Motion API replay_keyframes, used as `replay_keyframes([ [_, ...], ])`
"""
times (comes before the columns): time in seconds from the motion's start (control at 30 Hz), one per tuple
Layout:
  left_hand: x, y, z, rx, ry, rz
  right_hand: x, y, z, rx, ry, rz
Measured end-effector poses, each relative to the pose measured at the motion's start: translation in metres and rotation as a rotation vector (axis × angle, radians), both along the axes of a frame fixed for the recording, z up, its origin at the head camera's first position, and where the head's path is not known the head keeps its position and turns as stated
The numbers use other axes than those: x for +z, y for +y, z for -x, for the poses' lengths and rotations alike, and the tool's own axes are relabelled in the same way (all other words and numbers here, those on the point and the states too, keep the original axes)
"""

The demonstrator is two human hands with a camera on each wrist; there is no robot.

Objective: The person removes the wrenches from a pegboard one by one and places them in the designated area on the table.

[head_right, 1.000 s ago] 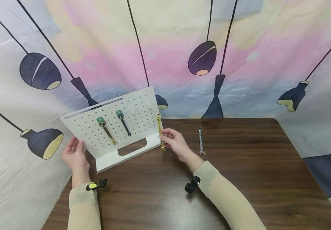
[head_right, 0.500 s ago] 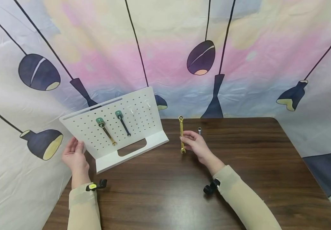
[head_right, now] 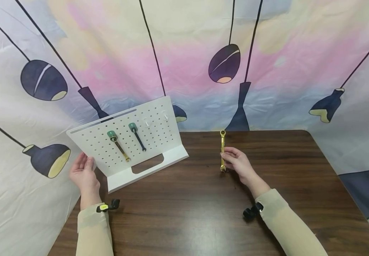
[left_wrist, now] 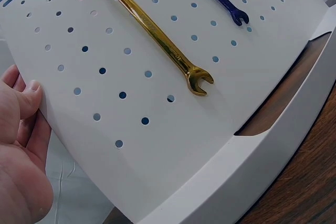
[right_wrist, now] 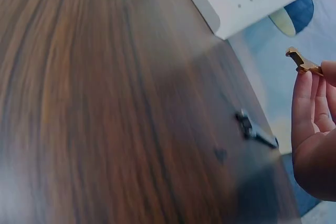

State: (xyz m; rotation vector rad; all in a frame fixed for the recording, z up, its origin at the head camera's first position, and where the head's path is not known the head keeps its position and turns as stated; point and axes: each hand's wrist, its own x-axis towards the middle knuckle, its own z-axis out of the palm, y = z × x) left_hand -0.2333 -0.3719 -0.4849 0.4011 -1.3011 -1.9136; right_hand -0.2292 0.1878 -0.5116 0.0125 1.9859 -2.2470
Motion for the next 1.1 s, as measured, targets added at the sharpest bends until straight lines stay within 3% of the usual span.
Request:
replay_keyframes([
  [0.57,-0.002,-0.001,0.003,-0.003,0.008,0.009,-0.011,0.035,-0.005,-0.05,-0.016,-0.002],
  [1.1,-0.002,-0.001,0.003,0.002,0.005,0.002,-0.011,0.04,-0.006,-0.047,-0.035,-0.029],
])
